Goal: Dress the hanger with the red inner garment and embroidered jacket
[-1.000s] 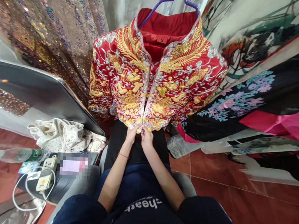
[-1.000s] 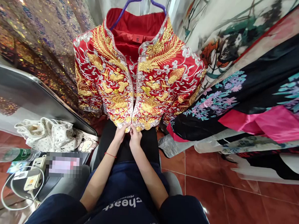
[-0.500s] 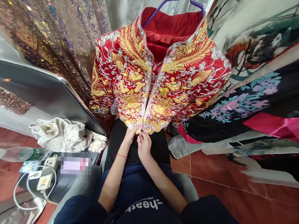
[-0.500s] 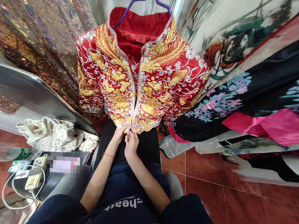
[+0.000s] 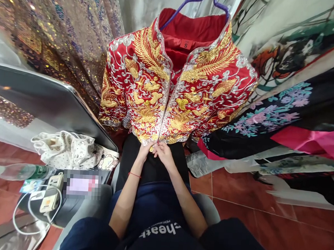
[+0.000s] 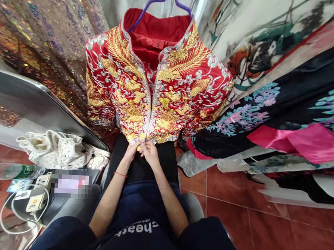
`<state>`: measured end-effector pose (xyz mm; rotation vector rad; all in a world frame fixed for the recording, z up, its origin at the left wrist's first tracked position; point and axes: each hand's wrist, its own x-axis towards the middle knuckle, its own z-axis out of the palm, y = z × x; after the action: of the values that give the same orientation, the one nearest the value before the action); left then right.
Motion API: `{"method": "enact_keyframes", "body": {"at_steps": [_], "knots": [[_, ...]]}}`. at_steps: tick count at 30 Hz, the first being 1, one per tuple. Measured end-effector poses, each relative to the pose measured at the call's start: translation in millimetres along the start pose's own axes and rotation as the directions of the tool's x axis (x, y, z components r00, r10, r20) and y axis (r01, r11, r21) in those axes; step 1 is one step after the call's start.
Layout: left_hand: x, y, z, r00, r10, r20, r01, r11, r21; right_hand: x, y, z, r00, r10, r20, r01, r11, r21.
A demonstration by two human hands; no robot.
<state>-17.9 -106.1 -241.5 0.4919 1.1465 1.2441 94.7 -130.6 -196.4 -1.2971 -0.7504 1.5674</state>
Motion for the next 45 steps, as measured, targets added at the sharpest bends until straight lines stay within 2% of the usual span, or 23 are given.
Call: {"method": "enact_keyframes", "body": {"at_steps": [5,13,16,19,23,26,30,32,34,36,37,38,41,45], "knots": [[-3,-3,0.2,1.000,0.000,-0.016,-0.001,1.000,-0.013,12,-12,-13,1.000,-0.019,-0.013,0.017,0.992,-0.125],[-8,-1,3.6,0.998,-0.030,-0.061,0.032,0.999,0.039,21,-16,-4,0.999,-0.047,-0.017,0.045,0.993,-0.108],[-10,0,5.4,0.998,-0.010,-0.059,0.012,0.999,0.041,26,-32,3,0.993,-0.119,0.009,0.119,0.990,-0.075],[-12,0,4.0,0.998,0.029,-0.055,-0.026,0.998,0.053,31,-60,13,0.977,-0.212,0.037,0.213,0.976,-0.034],[-19,-2,-3.1,0.998,0.017,-0.068,-0.003,0.980,0.198,34,-89,20,0.940,-0.326,0.098,0.328,0.945,-0.009],[-27,-2,-8.7,0.998,-0.023,-0.061,0.042,0.941,0.336,32,-93,17,0.933,-0.326,0.155,0.332,0.943,-0.017],[-40,11,-4.7,1.000,-0.001,-0.021,0.012,0.844,0.537,28,-86,9,0.952,-0.253,0.173,0.256,0.967,0.001],[-44,26,6.2,0.997,0.079,0.018,-0.072,0.766,0.639,26,-82,7,0.954,-0.249,0.166,0.253,0.967,-0.005],[-46,42,21.8,0.964,0.248,0.099,-0.232,0.590,0.774,24,-80,6,0.951,-0.274,0.143,0.282,0.959,-0.034],[-43,57,38.4,0.884,0.422,0.202,-0.362,0.343,0.866,21,-78,6,0.941,-0.323,0.099,0.330,0.941,-0.071],[-40,63,46.0,0.843,0.482,0.239,-0.392,0.246,0.886,19,-78,6,0.934,-0.349,0.072,0.355,0.931,-0.088],[-37,68,52.7,0.815,0.520,0.257,-0.404,0.191,0.895,18,-78,6,0.927,-0.374,0.042,0.376,0.921,-0.102],[-27,79,67.0,0.788,0.551,0.276,-0.398,0.113,0.910,13,-79,6,0.909,-0.417,-0.028,0.410,0.903,-0.131],[-22,85,76.2,0.805,0.533,0.260,-0.353,0.080,0.932,8,-84,11,0.916,-0.395,-0.067,0.393,0.918,-0.049]]}}
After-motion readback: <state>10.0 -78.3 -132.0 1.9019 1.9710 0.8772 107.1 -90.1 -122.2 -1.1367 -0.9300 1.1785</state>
